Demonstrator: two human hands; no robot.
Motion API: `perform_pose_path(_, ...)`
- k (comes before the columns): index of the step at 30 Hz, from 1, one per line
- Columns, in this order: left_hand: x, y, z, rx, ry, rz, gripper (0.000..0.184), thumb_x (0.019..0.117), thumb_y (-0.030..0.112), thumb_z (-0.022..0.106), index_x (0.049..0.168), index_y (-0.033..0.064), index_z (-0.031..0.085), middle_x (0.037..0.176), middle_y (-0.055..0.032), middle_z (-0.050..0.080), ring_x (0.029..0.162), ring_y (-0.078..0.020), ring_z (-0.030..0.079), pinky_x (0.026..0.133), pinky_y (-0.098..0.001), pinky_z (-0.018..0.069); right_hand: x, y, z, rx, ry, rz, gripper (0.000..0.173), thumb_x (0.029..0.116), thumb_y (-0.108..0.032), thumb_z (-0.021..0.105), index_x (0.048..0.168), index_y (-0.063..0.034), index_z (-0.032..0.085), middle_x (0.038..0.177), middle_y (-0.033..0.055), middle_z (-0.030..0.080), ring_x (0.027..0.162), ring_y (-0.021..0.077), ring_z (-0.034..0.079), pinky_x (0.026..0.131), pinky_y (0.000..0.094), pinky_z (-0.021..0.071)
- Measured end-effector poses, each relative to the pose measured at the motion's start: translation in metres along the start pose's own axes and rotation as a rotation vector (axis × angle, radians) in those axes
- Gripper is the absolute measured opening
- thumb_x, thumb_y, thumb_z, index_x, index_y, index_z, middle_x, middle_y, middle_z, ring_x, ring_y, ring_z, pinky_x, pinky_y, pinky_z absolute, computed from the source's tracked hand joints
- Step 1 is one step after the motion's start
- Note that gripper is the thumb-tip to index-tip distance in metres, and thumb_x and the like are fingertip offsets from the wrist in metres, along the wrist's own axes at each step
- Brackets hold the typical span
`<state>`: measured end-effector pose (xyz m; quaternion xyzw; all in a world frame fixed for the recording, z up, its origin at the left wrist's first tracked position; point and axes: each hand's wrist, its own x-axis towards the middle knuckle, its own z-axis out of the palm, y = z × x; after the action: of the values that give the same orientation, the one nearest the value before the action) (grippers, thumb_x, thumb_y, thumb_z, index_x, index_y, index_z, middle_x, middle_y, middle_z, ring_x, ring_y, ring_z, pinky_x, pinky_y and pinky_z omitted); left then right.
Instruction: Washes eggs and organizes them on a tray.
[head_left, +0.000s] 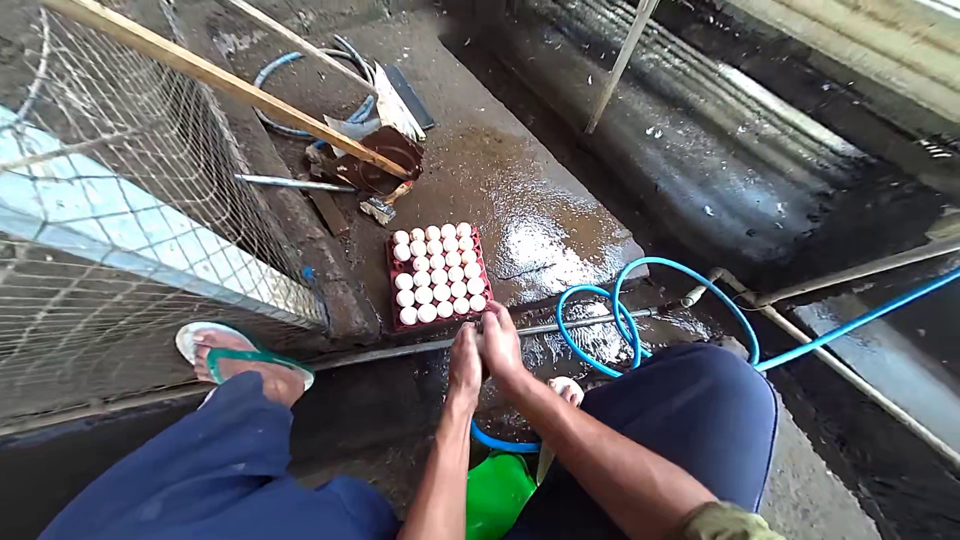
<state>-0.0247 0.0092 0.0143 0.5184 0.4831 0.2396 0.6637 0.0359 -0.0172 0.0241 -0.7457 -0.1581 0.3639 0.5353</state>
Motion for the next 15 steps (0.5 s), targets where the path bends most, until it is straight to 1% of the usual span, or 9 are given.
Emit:
perform_pose_path(3,-0.005,0.002,-0.005,-0.010,-0.027,-0.039,0.042,0.1114,0.018,0.025,0.117,-0.0056,0.060,0.102,-0.0119,0.061,0.091,-0.0128,0.057,0.084,-0.0312,0.0485,-0.008,0.010,0.002,0.024,-0.005,-0.078,0.051,0.1003,-0.018,0.043,0.147,-0.0001,0.049,0.150,0.0226,0.049,0.138,0.0294,0.050,0.113,0.0468,0.0421)
perform_pose_path(4,-0.006,0.005,-0.005,-0.018,-0.054,-0.118,0.047,0.1130,0.027,0.023,0.118,-0.0010,0.061,0.096,-0.0091,0.062,0.081,-0.0113,0.057,0.074,-0.0300,0.0496,0.005,0.009,-0.001,0.072,-0.004,-0.005,0.052,0.1001,-0.019,0.048,0.150,-0.0020,0.046,0.147,0.0224,0.052,0.133,0.0303,0.053,0.108,0.0491,0.0459)
perform_pose_path(5,-0.005,0.006,-0.002,-0.024,-0.065,-0.171,0.047,0.1124,0.033,0.024,0.112,0.0045,0.061,0.081,-0.0041,0.058,0.061,-0.0085,0.050,0.054,-0.0256,0.0427,0.020,0.007,-0.005,0.137,-0.001,0.090,0.054,0.1011,-0.020,0.052,0.152,-0.0046,0.042,0.142,0.0231,0.055,0.125,0.0314,0.058,0.101,0.0510,0.0498)
perform_pose_path(7,-0.006,0.005,0.000,-0.081,-0.118,-0.189,0.039,0.1113,0.035,0.029,0.120,0.0070,0.056,0.078,-0.0032,0.052,0.051,-0.0091,0.042,0.043,-0.0246,0.0357,0.035,0.004,-0.012,0.253,0.000,0.223,0.052,0.1039,-0.020,0.051,0.152,-0.0062,0.037,0.136,0.0227,0.056,0.117,0.0305,0.060,0.095,0.0491,0.0518)
perform_pose_path(9,-0.002,0.000,-0.004,-0.082,-0.091,-0.067,0.033,0.1088,0.030,0.040,0.129,0.0048,0.048,0.093,-0.0058,0.057,0.064,-0.0070,0.053,0.053,-0.0231,0.0463,0.028,0.006,-0.008,0.258,0.016,0.170,0.048,0.1062,-0.021,0.046,0.151,-0.0036,0.039,0.130,0.0213,0.058,0.112,0.0279,0.061,0.092,0.0463,0.0527)
perform_pose_path(10,0.002,-0.001,-0.008,-0.101,-0.104,0.009,0.037,0.1088,0.027,0.039,0.135,0.0011,0.046,0.111,-0.0105,0.059,0.088,-0.0104,0.059,0.076,-0.0281,0.0520,0.020,0.006,-0.005,0.195,0.014,0.076,0.048,0.1054,-0.020,0.043,0.149,-0.0012,0.042,0.132,0.0212,0.059,0.115,0.0266,0.061,0.095,0.0453,0.0523)
perform_pose_path(11,0.004,-0.004,-0.010,-0.127,-0.131,0.083,0.041,0.1098,0.024,0.033,0.138,-0.0029,0.046,0.126,-0.0145,0.058,0.109,-0.0136,0.058,0.095,-0.0315,0.0498,0.009,0.006,-0.003,0.115,-0.005,-0.029,0.048,0.1047,-0.019,0.042,0.148,0.0009,0.044,0.137,0.0212,0.058,0.123,0.0259,0.059,0.102,0.0449,0.0500)
perform_pose_path(12,0.004,-0.007,-0.009,-0.146,-0.138,0.134,0.044,0.1093,0.021,0.026,0.136,-0.0062,0.049,0.130,-0.0162,0.057,0.117,-0.0142,0.056,0.102,-0.0312,0.0460,-0.001,0.007,-0.001,0.050,-0.019,-0.119,0.049,0.1029,-0.019,0.042,0.147,0.0019,0.047,0.141,0.0213,0.057,0.129,0.0258,0.056,0.108,0.0445,0.0467)
perform_pose_path(15,-0.002,-0.005,-0.007,-0.062,-0.125,0.066,0.051,0.1112,0.024,0.019,0.129,-0.0050,0.057,0.121,-0.0153,0.062,0.109,-0.0144,0.059,0.097,-0.0333,0.0487,0.002,0.009,-0.004,0.046,0.032,-0.101,0.047,0.1011,-0.015,0.044,0.145,-0.0001,0.052,0.141,0.0222,0.057,0.129,0.0283,0.056,0.107,0.0475,0.0467)
